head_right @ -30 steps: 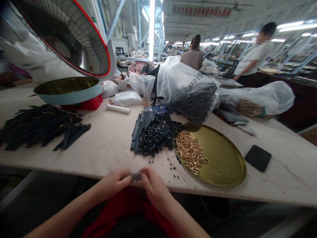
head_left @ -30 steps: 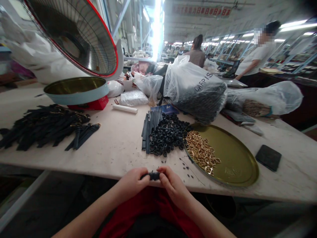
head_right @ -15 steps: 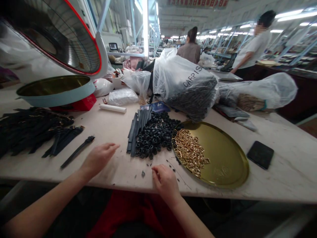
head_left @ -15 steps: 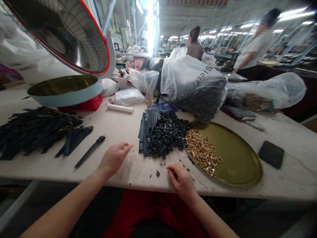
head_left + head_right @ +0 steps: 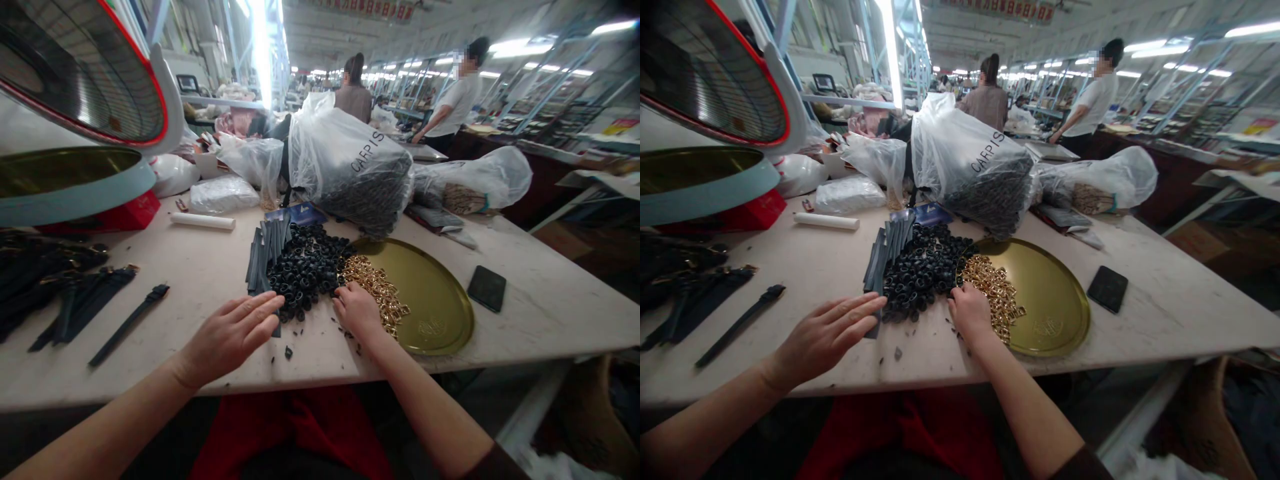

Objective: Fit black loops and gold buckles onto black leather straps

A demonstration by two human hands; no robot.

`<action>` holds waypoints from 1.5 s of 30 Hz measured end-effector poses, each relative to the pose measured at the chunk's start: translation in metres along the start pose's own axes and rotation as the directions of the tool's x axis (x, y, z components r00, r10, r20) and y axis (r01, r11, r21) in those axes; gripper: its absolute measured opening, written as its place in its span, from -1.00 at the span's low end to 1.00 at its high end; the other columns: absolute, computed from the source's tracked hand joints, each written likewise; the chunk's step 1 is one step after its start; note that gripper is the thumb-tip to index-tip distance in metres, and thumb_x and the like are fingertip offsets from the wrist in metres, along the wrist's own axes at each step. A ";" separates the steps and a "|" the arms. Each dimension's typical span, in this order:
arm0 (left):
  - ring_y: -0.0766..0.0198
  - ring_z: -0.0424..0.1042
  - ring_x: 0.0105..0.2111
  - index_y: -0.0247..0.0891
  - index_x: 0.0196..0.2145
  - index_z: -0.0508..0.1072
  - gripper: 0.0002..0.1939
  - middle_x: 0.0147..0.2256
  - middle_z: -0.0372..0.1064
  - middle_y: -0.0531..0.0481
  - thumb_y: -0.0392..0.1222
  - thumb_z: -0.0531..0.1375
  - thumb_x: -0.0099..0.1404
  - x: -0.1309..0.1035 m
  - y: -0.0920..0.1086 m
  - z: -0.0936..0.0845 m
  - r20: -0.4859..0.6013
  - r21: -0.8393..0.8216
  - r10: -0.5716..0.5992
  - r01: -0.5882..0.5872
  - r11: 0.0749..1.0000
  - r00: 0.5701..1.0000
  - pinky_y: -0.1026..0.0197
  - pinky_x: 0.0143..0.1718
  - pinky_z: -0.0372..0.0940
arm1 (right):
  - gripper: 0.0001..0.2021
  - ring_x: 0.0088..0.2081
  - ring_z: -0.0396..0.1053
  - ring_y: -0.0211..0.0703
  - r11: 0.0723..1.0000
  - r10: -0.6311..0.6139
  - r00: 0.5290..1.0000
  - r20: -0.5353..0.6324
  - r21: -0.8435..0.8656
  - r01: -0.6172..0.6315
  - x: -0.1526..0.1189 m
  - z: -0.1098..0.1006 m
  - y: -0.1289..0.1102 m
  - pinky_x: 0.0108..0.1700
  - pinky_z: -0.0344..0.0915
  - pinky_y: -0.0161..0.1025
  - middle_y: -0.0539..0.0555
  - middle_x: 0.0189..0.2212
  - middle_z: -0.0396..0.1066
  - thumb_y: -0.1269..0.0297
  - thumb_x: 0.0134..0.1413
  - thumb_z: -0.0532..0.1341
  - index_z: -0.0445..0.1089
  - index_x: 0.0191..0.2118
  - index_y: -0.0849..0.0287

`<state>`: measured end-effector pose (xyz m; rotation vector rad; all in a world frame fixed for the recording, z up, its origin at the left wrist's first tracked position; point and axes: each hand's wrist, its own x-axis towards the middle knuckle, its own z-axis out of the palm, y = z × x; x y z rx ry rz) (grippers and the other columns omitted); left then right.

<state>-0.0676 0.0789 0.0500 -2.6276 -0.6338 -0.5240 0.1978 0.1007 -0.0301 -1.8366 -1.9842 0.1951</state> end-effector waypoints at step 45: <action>0.36 0.17 -0.61 -0.26 -0.61 0.29 -0.72 -0.65 0.18 0.12 -0.12 0.01 0.19 0.000 0.117 0.001 0.774 -0.543 -0.390 0.840 -0.004 0.499 0.35 -0.60 -0.01 | -0.76 -0.45 0.33 -0.33 -0.007 0.015 0.802 0.597 0.803 -0.597 -0.123 -0.018 -0.060 -0.32 0.24 -0.34 -0.07 -0.49 0.40 0.29 -0.23 0.35 0.37 -0.36 0.20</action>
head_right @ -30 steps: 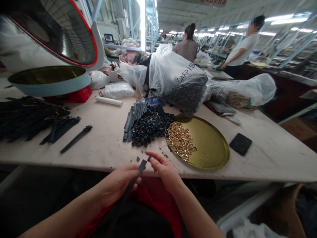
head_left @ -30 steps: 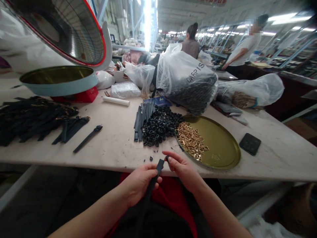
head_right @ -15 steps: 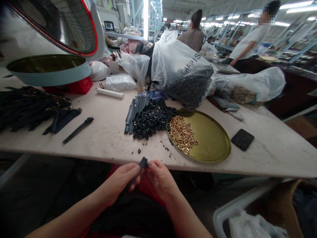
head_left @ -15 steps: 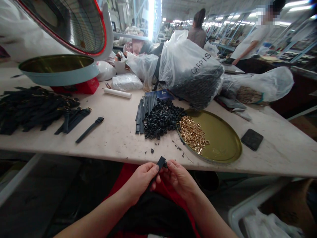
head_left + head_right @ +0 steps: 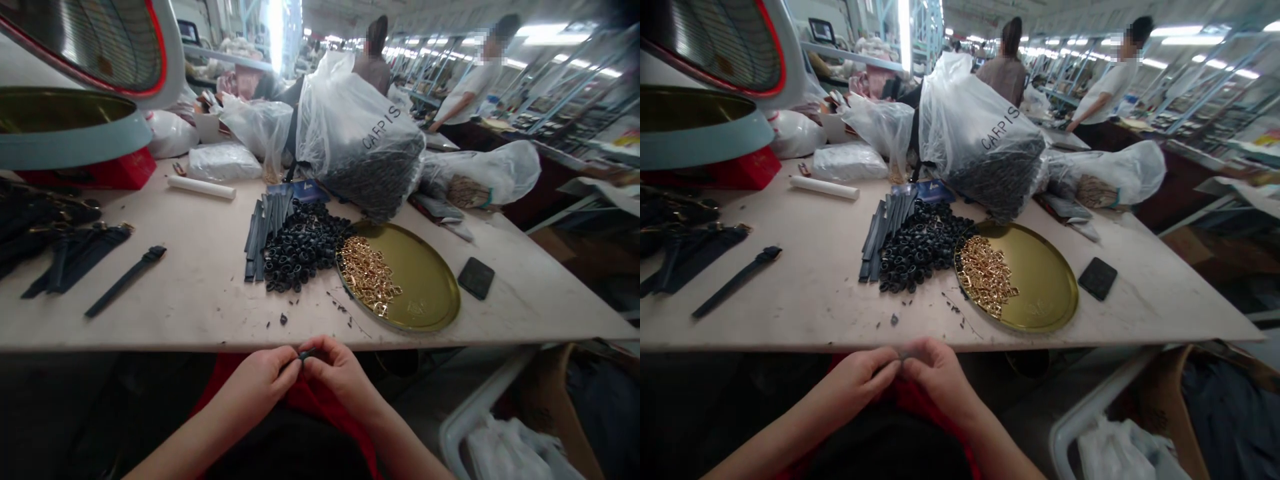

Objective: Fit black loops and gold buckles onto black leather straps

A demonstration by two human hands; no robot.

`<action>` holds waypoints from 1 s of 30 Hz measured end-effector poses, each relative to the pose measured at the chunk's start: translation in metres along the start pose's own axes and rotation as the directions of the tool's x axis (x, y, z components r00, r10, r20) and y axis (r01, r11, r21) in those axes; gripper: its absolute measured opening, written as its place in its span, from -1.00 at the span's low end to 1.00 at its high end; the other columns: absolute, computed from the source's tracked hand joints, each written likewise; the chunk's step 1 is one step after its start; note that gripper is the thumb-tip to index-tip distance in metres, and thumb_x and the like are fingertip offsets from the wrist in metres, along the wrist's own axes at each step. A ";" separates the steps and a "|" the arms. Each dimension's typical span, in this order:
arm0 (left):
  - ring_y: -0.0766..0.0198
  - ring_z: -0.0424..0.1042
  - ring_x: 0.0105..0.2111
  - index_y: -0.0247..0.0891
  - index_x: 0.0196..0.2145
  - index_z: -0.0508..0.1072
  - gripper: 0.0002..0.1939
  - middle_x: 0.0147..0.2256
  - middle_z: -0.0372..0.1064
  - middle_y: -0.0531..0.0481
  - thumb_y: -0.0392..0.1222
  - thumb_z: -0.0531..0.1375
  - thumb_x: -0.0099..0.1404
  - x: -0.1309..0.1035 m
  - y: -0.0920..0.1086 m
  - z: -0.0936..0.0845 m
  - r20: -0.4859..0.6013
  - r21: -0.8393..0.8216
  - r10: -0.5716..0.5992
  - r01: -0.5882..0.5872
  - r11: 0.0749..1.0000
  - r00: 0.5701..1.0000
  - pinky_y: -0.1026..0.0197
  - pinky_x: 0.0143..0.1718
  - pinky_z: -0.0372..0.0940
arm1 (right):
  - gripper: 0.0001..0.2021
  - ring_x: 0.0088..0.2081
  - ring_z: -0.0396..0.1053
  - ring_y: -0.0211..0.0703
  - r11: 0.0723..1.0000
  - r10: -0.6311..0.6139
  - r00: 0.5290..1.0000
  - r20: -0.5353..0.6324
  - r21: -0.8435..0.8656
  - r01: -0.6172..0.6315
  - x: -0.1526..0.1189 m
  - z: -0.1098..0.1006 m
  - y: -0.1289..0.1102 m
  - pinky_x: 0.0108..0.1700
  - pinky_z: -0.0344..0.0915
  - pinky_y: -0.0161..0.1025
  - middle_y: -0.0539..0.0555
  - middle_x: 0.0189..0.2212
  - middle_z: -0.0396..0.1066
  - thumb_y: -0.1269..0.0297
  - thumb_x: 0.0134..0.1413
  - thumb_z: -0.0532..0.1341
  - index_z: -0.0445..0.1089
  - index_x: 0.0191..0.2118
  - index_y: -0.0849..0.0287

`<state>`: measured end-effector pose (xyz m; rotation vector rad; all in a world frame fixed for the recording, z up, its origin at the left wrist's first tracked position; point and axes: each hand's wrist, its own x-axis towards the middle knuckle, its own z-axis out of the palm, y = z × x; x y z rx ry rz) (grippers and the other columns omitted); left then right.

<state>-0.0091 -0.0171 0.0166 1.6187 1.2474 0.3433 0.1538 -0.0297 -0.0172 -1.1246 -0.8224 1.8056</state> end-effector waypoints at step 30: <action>0.41 -0.02 -0.66 -0.24 -0.46 0.28 -0.69 -0.65 -0.01 0.19 0.08 0.04 0.15 0.010 -0.004 0.007 -0.161 -0.396 -0.019 -0.047 0.917 0.987 0.39 -0.67 -0.05 | -0.91 -0.46 0.27 -0.27 0.114 -0.455 0.890 0.033 -0.989 0.095 0.032 -0.075 -0.092 -0.39 0.18 -0.35 0.00 -0.51 0.35 0.37 -0.03 0.10 0.33 -0.44 0.21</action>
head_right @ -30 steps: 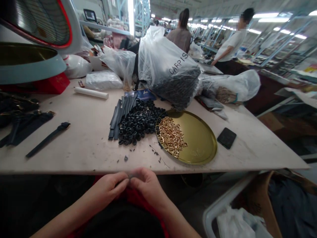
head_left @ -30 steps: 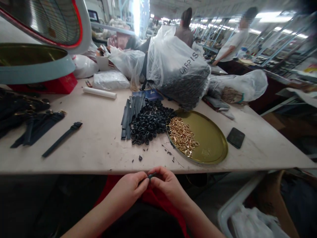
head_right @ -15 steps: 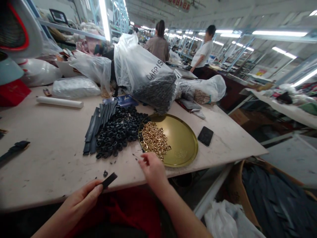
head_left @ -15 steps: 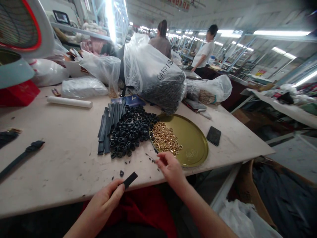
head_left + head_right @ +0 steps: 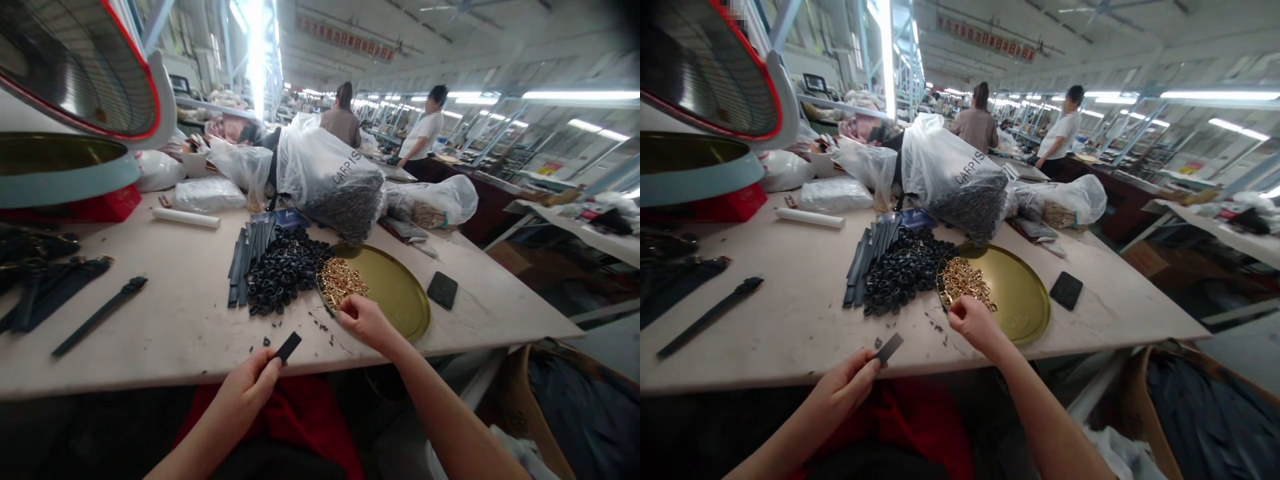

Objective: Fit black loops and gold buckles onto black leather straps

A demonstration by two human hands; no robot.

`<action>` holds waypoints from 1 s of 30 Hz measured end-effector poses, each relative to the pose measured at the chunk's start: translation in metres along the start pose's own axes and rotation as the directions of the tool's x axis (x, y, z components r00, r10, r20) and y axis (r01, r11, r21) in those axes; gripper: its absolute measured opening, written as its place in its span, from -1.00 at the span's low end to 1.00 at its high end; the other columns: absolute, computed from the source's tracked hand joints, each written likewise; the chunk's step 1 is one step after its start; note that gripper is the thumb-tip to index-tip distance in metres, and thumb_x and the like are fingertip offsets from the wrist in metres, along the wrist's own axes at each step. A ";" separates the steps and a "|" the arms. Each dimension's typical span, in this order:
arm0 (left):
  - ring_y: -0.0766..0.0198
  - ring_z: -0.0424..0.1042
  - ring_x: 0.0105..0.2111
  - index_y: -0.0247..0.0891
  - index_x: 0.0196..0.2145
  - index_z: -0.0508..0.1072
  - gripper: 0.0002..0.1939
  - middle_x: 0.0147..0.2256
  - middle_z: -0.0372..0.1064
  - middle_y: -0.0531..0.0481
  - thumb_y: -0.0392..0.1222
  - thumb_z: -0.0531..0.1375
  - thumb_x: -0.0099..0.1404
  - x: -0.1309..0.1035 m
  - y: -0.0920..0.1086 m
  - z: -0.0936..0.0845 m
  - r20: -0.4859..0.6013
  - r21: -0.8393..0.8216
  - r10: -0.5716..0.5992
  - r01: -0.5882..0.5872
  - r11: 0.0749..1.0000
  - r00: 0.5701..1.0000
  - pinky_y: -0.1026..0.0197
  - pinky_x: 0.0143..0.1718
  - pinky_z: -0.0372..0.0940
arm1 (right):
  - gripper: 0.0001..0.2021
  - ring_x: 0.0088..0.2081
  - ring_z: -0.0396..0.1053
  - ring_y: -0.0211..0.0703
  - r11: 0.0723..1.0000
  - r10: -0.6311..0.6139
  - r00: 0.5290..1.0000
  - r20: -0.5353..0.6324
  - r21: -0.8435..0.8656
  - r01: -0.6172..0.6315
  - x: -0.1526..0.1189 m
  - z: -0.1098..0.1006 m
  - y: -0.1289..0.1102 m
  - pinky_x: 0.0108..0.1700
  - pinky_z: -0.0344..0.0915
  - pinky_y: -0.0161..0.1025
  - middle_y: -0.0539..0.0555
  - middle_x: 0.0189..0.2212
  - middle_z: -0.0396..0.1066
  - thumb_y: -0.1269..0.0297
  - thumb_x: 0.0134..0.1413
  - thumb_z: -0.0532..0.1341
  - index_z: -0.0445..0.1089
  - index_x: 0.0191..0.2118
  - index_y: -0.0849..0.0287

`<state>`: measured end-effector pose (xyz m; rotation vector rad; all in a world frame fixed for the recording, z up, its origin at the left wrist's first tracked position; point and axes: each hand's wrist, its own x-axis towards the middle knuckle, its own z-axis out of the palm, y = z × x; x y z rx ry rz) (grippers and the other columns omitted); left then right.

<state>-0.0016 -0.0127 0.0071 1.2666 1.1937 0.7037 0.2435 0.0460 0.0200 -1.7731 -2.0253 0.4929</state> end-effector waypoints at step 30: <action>0.36 0.27 -0.50 -0.32 -0.38 0.34 -0.73 -0.52 0.29 0.09 -0.06 0.20 0.04 -0.012 -0.016 0.018 -0.104 -0.307 -0.068 0.033 0.951 0.992 0.34 -0.46 0.17 | -0.76 -0.62 0.16 -0.42 -0.171 0.117 0.884 0.453 0.886 -0.431 -0.066 0.078 -0.089 -0.52 0.13 -0.42 -0.13 -0.69 0.25 0.26 -0.24 0.36 0.27 -0.53 0.21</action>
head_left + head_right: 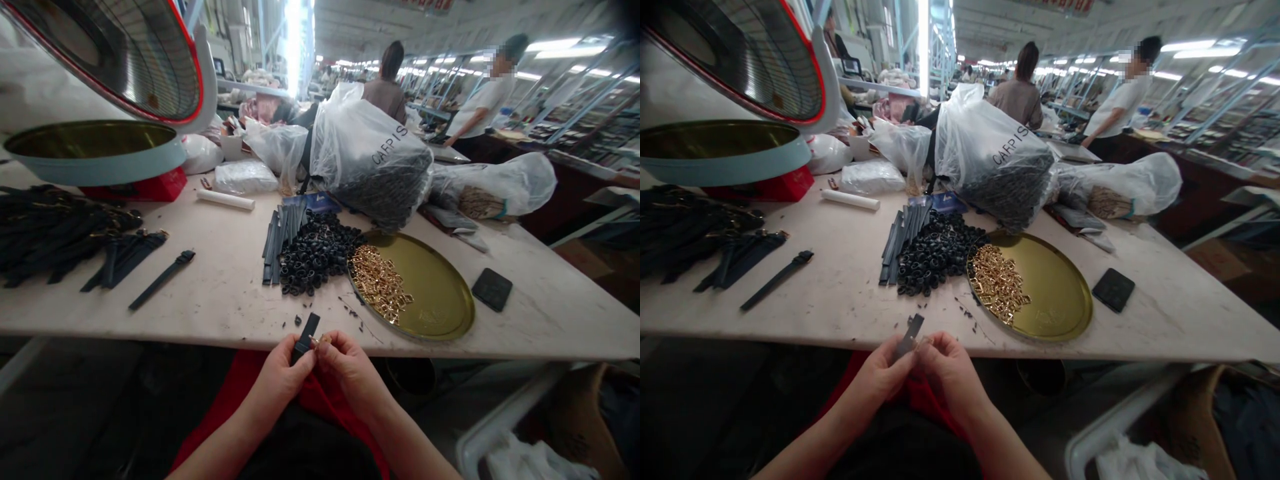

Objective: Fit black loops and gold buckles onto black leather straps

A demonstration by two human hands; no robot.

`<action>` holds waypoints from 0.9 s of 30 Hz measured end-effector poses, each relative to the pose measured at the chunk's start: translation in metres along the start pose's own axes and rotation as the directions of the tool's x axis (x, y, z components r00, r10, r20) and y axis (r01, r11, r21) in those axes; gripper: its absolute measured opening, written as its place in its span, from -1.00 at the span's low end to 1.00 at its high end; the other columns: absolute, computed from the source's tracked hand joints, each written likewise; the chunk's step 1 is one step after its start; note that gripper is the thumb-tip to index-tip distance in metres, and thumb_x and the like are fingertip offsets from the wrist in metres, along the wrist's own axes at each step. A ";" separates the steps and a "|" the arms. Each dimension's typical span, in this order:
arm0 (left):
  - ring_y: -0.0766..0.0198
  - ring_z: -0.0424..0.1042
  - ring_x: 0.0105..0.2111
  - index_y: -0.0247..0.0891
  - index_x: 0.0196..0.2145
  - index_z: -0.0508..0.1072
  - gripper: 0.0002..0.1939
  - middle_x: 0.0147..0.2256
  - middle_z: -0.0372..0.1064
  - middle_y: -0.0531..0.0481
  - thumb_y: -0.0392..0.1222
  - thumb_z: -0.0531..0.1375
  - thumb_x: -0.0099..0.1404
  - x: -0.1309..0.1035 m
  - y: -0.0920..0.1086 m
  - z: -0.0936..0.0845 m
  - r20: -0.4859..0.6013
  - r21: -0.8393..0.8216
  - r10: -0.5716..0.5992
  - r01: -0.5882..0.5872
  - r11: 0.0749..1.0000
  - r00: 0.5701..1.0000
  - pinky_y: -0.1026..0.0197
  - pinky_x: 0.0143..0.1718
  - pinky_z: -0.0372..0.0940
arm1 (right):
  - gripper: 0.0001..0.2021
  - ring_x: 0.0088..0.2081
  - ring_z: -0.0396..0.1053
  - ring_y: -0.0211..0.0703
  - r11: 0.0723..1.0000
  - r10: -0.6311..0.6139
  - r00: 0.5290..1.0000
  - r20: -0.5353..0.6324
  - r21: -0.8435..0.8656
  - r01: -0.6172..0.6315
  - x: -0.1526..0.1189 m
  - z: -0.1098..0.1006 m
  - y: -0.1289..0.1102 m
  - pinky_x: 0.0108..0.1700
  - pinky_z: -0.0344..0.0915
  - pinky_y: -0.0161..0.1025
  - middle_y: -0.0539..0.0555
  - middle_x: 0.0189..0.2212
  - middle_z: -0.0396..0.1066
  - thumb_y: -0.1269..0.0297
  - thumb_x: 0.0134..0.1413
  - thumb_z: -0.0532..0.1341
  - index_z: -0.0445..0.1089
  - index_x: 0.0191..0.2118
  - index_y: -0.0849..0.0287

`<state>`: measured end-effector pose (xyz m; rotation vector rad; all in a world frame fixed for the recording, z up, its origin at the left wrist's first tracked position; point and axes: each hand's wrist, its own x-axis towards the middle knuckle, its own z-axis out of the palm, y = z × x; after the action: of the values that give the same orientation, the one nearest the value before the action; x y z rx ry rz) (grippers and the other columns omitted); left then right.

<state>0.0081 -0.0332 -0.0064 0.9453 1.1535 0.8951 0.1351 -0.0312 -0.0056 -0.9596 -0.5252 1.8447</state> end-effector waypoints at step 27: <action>0.27 0.35 -0.44 -0.23 -0.35 0.41 -0.73 -0.45 0.41 0.03 -0.09 -0.04 0.26 -0.034 0.009 -0.014 0.170 0.614 0.076 -0.166 0.772 0.983 0.33 -0.38 0.17 | -0.71 -0.64 0.22 -0.48 0.982 0.041 0.982 -0.185 0.187 -0.006 -0.011 0.000 0.017 -0.60 0.19 -0.51 -0.04 -0.59 0.39 0.32 -0.38 0.42 0.42 -0.41 0.26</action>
<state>-0.0121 -0.0599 0.0111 1.6201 1.3091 0.5239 0.1286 -0.0481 -0.0133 -1.0033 -0.2224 1.7665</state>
